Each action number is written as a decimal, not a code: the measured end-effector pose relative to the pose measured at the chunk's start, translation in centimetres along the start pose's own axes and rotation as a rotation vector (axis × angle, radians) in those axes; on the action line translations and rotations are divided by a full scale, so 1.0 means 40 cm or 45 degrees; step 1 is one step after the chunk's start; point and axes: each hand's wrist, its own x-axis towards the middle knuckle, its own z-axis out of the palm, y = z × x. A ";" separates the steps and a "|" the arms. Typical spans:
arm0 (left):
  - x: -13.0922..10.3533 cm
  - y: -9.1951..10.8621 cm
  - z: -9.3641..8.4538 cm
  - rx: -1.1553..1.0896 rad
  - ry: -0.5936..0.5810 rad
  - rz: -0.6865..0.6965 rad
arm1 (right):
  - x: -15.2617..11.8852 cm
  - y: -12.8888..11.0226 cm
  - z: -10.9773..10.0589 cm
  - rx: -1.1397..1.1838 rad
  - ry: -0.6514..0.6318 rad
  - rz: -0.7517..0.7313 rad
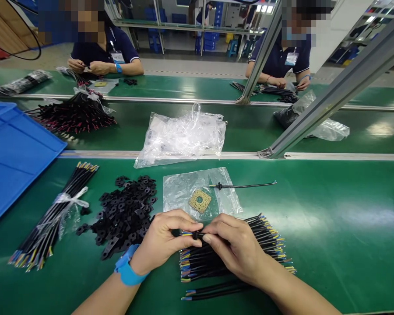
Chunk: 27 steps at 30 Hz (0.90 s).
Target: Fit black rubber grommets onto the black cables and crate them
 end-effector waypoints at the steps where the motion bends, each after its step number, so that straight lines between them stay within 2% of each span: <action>1: 0.000 -0.001 0.002 -0.005 -0.013 -0.015 | -0.001 0.000 0.003 0.020 -0.010 0.015; 13: 0.003 -0.010 0.021 -0.060 -0.020 -0.079 | -0.007 0.012 0.030 0.139 0.009 0.109; 16: 0.005 -0.011 0.005 -0.009 -0.065 -0.032 | -0.002 0.011 0.027 0.064 0.047 0.018; 18: 0.006 -0.009 -0.027 0.061 -0.077 0.041 | 0.003 0.010 0.016 -0.056 0.084 -0.074; 19: 0.007 -0.008 -0.049 0.106 -0.035 0.093 | 0.005 0.011 0.008 -0.127 0.109 -0.112; 20: 0.007 -0.007 -0.073 0.144 0.077 0.142 | 0.007 0.015 -0.003 -0.203 0.135 -0.143; 22: 0.011 -0.007 -0.123 0.342 0.446 0.159 | 0.008 0.033 -0.029 -0.352 0.172 -0.168; 24: 0.016 -0.010 -0.167 0.694 0.788 0.097 | 0.008 0.068 -0.057 -0.500 0.172 -0.147; 25: 0.019 -0.014 -0.184 0.861 0.875 0.064 | 0.008 0.091 -0.070 -0.569 0.161 -0.134; 27: 0.024 -0.026 -0.206 1.141 0.893 0.023 | 0.008 0.141 -0.092 -0.686 0.141 -0.089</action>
